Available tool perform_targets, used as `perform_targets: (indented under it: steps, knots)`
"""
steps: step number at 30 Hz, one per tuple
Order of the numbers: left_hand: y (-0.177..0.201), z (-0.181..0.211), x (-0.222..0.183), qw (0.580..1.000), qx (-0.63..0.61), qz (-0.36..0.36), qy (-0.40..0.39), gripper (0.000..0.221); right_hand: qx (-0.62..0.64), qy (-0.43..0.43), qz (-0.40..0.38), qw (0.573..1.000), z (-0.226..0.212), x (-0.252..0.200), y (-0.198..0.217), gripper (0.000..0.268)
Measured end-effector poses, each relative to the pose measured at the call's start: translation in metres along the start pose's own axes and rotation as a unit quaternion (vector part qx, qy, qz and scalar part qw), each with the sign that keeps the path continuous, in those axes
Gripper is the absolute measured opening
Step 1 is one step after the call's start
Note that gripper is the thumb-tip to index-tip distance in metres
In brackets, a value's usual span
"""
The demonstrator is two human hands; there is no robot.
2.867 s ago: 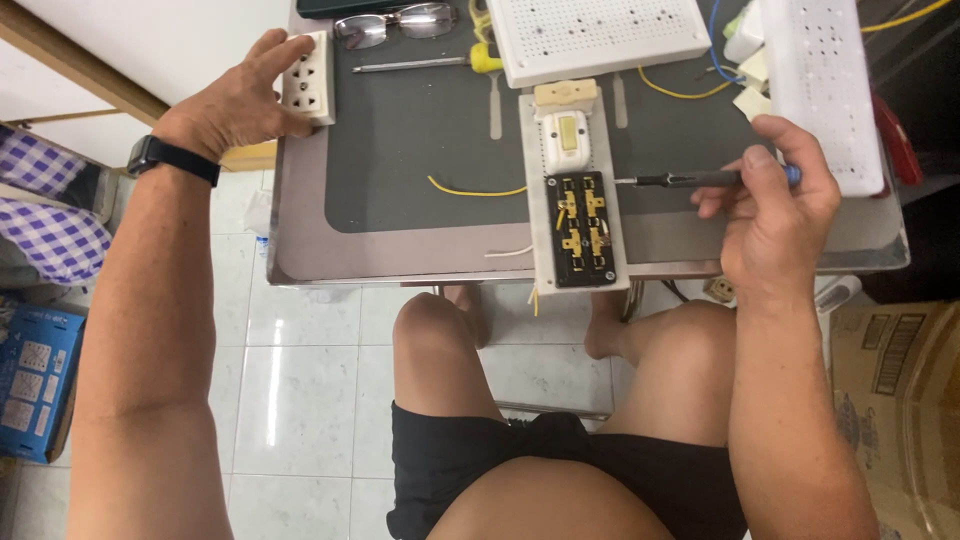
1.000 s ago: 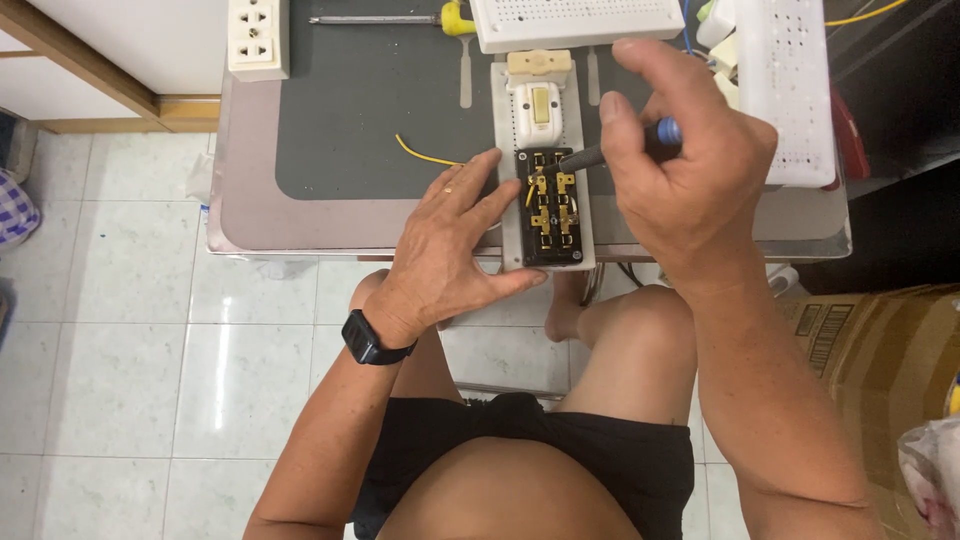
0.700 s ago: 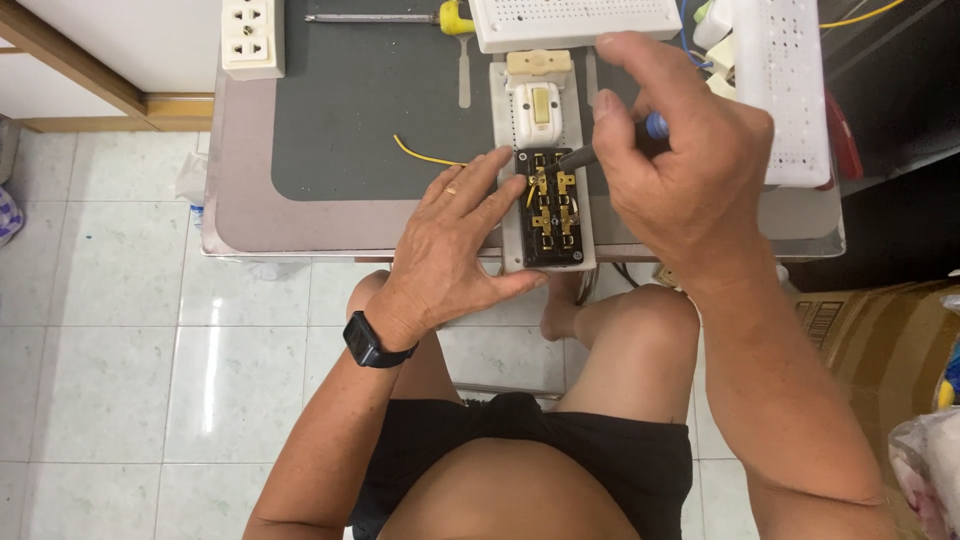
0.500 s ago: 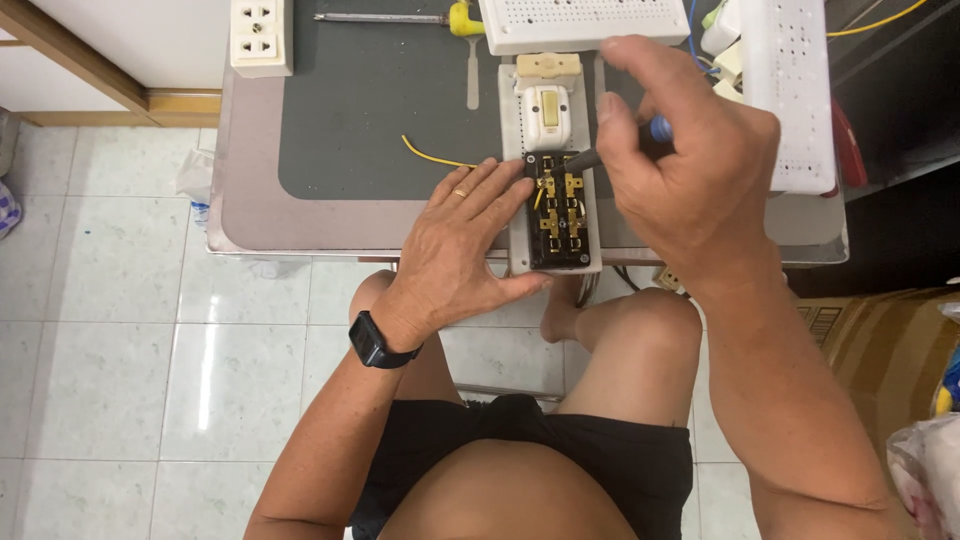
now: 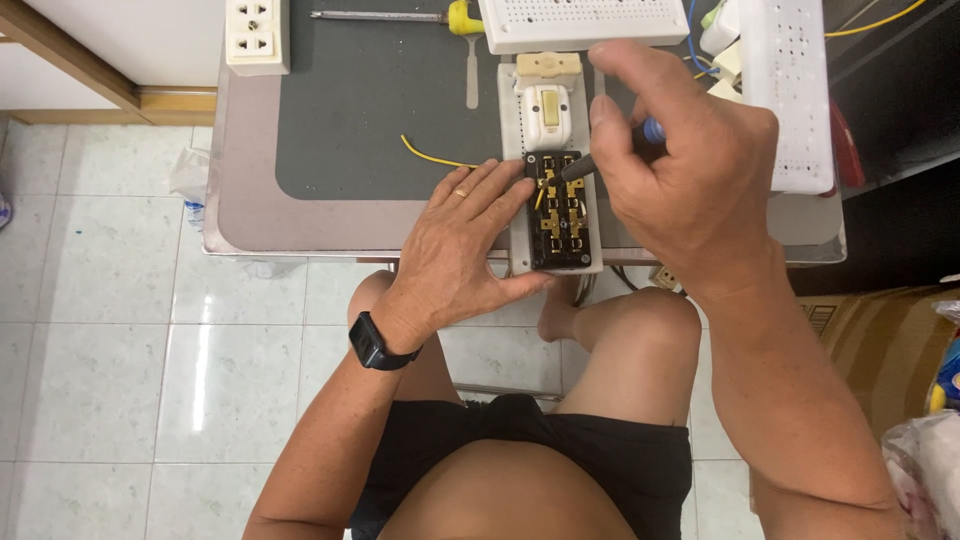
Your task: Disassembling, inspecting, and reassembling a white power strip using a screwdriver on a workbench.
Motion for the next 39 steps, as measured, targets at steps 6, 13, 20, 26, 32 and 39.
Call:
perform_targets:
  steps: [6,13,20,26,32,39]
  knots:
    - [0.003,0.002,0.002,1.0,-0.005,0.0,-0.003,0.08,-0.007,0.015,0.003,1.0,-0.001,0.003,0.003,0.022]
    - [0.002,0.001,0.002,1.0,-0.005,0.0,-0.003,0.081,-0.017,0.014,-0.014,1.0,0.0,0.006,-0.001,0.022]
    - [0.0,0.001,0.001,1.0,0.005,-0.001,-0.001,0.083,-0.085,0.03,-0.119,0.989,-0.003,0.022,-0.015,0.017]
    - [0.002,0.001,0.001,1.0,-0.011,-0.001,-0.001,0.08,0.017,0.048,-0.204,0.978,-0.017,0.033,-0.022,0.027]
    - [0.0,0.0,0.001,1.0,-0.012,-0.004,-0.002,0.083,-0.013,0.065,-0.176,0.982,-0.001,0.029,-0.024,0.01]
    - [0.005,0.004,0.006,0.999,-0.035,-0.01,0.023,0.076,0.025,0.062,-0.177,0.982,-0.013,0.035,-0.018,0.034]
Point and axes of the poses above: each hand's wrist, its own x-axis towards the middle knuckle, its own y-axis out of the back of the hand, z = x × y, the point moved 6 cm from there along x, towards the middle knuckle, and after that the axes turned 9 degrees about z, right-handed, at the moved point
